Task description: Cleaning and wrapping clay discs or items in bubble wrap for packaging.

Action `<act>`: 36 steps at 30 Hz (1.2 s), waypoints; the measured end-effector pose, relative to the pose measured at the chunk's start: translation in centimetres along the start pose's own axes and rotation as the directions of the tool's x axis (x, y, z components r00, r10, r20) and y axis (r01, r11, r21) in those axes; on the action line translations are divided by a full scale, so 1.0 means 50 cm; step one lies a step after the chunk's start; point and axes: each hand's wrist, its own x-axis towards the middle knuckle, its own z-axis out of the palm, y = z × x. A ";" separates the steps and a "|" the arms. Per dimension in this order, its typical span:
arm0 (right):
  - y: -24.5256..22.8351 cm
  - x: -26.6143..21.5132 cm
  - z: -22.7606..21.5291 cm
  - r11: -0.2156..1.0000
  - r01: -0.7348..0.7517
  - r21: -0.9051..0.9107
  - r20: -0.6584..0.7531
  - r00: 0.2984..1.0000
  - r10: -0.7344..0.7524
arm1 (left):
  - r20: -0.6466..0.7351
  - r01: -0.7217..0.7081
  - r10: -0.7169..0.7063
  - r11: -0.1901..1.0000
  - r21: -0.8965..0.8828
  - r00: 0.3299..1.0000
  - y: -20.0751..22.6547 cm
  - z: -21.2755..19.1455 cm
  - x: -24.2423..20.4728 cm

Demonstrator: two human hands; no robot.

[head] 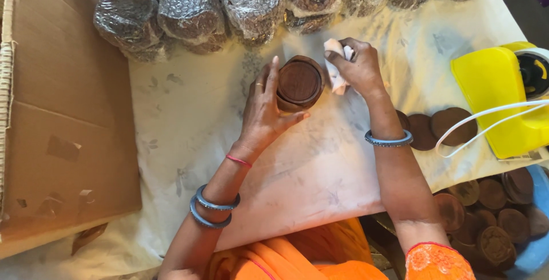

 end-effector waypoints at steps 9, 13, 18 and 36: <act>0.003 -0.005 -0.062 0.939 -0.277 0.205 0.552 0.825 0.123 | 0.188 0.110 -0.040 0.920 -0.377 0.981 -0.085 0.018 -0.011; -0.032 -0.010 -0.066 0.959 -0.255 0.126 0.596 0.792 0.133 | 0.301 0.147 0.029 0.825 -0.546 0.953 -0.069 0.006 -0.007; -0.063 -0.024 -0.039 0.992 0.033 0.119 0.482 0.872 -0.087 | 0.258 0.146 -0.046 0.912 -0.383 0.965 -0.062 0.006 -0.008; -0.171 -0.099 -0.114 0.860 0.255 -0.442 0.626 0.774 0.092 | 0.258 0.128 -0.039 0.932 -0.340 0.965 -0.072 -0.001 -0.001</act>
